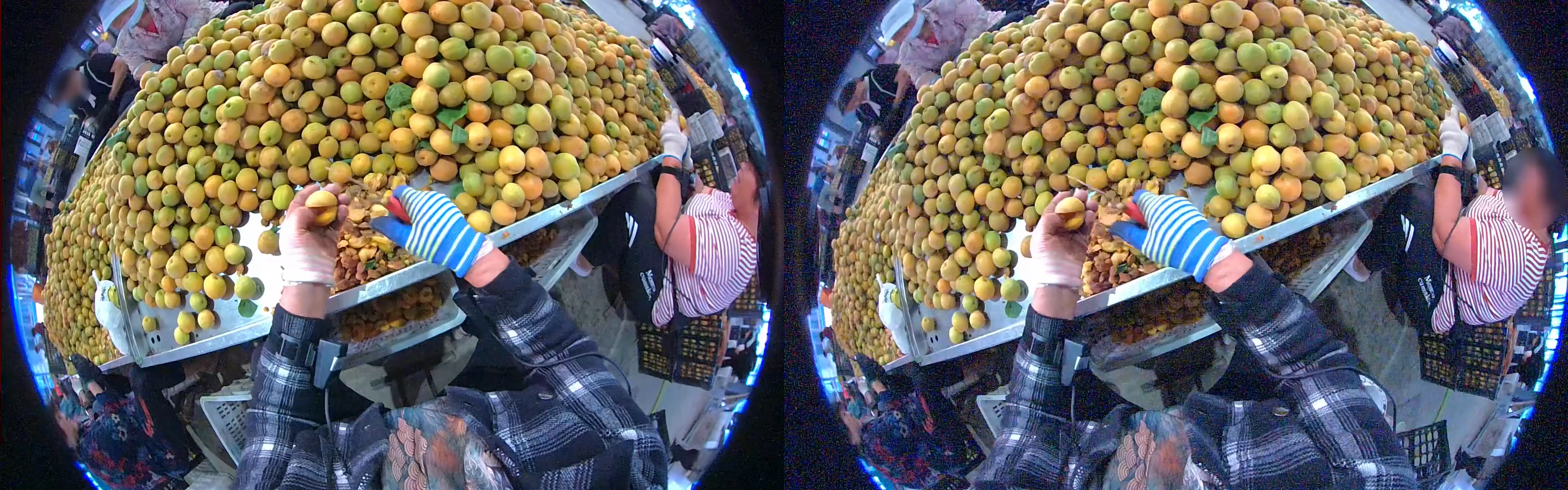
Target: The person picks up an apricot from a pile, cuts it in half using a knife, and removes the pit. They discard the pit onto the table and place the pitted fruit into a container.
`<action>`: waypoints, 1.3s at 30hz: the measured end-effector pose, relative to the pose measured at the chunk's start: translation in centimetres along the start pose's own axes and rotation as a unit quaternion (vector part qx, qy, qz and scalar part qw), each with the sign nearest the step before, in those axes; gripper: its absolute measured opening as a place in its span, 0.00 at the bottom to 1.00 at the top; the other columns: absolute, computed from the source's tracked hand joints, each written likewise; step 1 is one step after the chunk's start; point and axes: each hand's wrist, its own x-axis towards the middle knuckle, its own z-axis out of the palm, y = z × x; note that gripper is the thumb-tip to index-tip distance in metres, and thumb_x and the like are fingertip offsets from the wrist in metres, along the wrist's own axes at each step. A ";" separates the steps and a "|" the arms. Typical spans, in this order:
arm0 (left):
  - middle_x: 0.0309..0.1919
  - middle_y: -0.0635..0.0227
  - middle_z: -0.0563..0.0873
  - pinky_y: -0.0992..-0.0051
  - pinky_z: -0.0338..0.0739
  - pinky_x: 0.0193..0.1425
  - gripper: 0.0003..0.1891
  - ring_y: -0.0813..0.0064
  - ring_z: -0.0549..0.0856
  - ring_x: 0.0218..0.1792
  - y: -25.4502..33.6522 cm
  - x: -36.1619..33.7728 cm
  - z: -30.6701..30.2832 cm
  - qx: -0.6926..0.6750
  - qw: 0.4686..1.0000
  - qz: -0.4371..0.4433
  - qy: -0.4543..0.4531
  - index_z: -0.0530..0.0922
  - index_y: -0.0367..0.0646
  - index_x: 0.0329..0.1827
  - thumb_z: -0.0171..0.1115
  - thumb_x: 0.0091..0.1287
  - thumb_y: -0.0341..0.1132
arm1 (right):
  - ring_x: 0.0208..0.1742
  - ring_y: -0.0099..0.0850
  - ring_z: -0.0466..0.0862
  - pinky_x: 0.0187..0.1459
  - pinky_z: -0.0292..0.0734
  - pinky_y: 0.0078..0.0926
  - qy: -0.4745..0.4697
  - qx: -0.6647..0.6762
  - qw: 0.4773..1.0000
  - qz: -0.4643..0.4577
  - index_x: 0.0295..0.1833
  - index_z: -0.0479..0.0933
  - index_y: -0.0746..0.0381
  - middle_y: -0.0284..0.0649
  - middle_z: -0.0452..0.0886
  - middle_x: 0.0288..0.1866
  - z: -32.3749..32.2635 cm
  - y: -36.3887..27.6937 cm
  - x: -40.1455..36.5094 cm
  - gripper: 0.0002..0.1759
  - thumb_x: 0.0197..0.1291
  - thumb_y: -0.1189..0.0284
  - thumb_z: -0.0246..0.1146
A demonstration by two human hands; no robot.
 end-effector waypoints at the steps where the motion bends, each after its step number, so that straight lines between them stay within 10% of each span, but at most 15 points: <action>1: 0.47 0.49 0.80 0.63 0.81 0.51 0.20 0.55 0.82 0.47 -0.2 -0.6 0.9 0.050 0.999 -0.002 0.002 0.69 0.31 0.55 0.47 0.57 0.24 | 0.32 0.51 0.83 0.33 0.77 0.43 0.036 0.043 0.998 -0.001 0.41 0.76 0.63 0.52 0.81 0.29 -0.2 -0.6 0.1 0.25 0.55 0.51 0.67; 5: 0.54 0.58 0.78 0.76 0.75 0.56 0.25 0.72 0.80 0.49 -1.8 -1.5 2.3 0.226 0.969 -0.007 -0.100 0.69 0.35 0.61 0.47 0.57 0.25 | 0.34 0.51 0.83 0.35 0.78 0.45 0.054 0.069 0.995 -0.051 0.50 0.73 0.59 0.52 0.82 0.32 0.6 -0.4 1.0 0.30 0.52 0.46 0.66; 11: 0.62 0.56 0.72 0.69 0.68 0.67 0.32 0.66 0.74 0.62 -1.2 -3.1 4.2 0.230 0.960 0.027 -0.160 0.64 0.31 0.66 0.52 0.54 0.28 | 0.33 0.49 0.83 0.35 0.77 0.43 0.134 0.215 0.964 -0.083 0.42 0.77 0.64 0.51 0.82 0.31 1.8 0.9 1.5 0.21 0.57 0.56 0.66; 15: 0.68 0.50 0.65 0.65 0.64 0.71 0.31 0.57 0.66 0.70 -1.2 -2.6 4.3 0.151 0.970 0.070 -0.176 0.61 0.35 0.68 0.51 0.56 0.25 | 0.16 0.13 0.70 0.16 0.62 0.12 0.076 0.588 0.785 0.181 0.39 0.80 0.57 0.25 0.74 0.19 -0.2 0.3 1.3 0.17 0.61 0.54 0.65; 18: 0.69 0.49 0.64 0.61 0.64 0.72 0.30 0.54 0.61 0.73 -1.1 -2.0 3.7 0.034 0.984 0.082 -0.157 0.61 0.36 0.68 0.52 0.58 0.26 | 0.14 0.29 0.75 0.19 0.72 0.30 0.120 0.290 0.940 0.135 0.33 0.80 0.65 0.39 0.78 0.18 0.9 0.2 2.7 0.23 0.61 0.53 0.64; 20: 0.69 0.50 0.65 0.63 0.62 0.73 0.29 0.54 0.62 0.73 -1.3 -1.8 3.4 0.009 0.985 0.093 -0.145 0.63 0.36 0.67 0.52 0.60 0.27 | 0.31 0.51 0.82 0.35 0.77 0.42 0.064 0.186 0.971 0.134 0.34 0.79 0.69 0.55 0.80 0.25 2.8 0.6 2.2 0.27 0.60 0.51 0.62; 26: 0.59 0.55 0.77 0.64 0.64 0.71 0.25 0.61 0.75 0.61 -2.4 -1.1 1.3 0.126 0.988 0.084 -0.045 0.67 0.36 0.64 0.53 0.63 0.34 | 0.37 0.51 0.83 0.39 0.77 0.41 -0.070 0.322 0.930 0.165 0.39 0.79 0.69 0.56 0.82 0.32 2.4 -1.6 1.5 0.21 0.58 0.58 0.63; 30: 0.54 0.53 0.80 0.64 0.72 0.64 0.22 0.61 0.79 0.56 -1.7 -1.9 2.3 0.057 0.997 0.022 -0.055 0.70 0.38 0.60 0.53 0.63 0.36 | 0.36 0.50 0.84 0.39 0.77 0.40 -0.023 0.131 0.990 0.038 0.39 0.80 0.68 0.55 0.82 0.31 2.2 -1.1 1.9 0.22 0.57 0.56 0.64; 32: 0.51 0.55 0.80 0.66 0.76 0.58 0.23 0.61 0.81 0.52 -1.8 -1.8 1.9 0.043 0.999 0.000 -0.006 0.70 0.39 0.61 0.54 0.63 0.36 | 0.27 0.35 0.82 0.31 0.75 0.31 0.107 0.278 0.954 0.041 0.34 0.78 0.67 0.45 0.81 0.24 2.5 -0.7 2.2 0.20 0.57 0.57 0.67; 34: 0.40 0.60 0.82 0.70 0.80 0.45 0.19 0.65 0.83 0.39 -2.4 -1.8 1.8 0.037 0.999 -0.003 -0.015 0.73 0.40 0.54 0.53 0.68 0.45 | 0.21 0.23 0.77 0.23 0.68 0.21 0.199 0.557 0.802 0.080 0.31 0.78 0.63 0.35 0.78 0.20 1.6 -1.2 2.3 0.17 0.59 0.60 0.67; 39: 0.23 0.64 0.79 0.76 0.74 0.21 0.35 0.74 0.78 0.19 -4.2 -3.2 3.4 0.171 0.984 -0.048 0.027 0.74 0.41 0.34 0.44 0.64 0.71 | 0.11 0.19 0.65 0.14 0.56 0.20 0.144 0.773 0.616 0.053 0.20 0.67 0.53 0.28 0.65 0.12 0.3 -1.1 2.2 0.23 0.63 0.55 0.63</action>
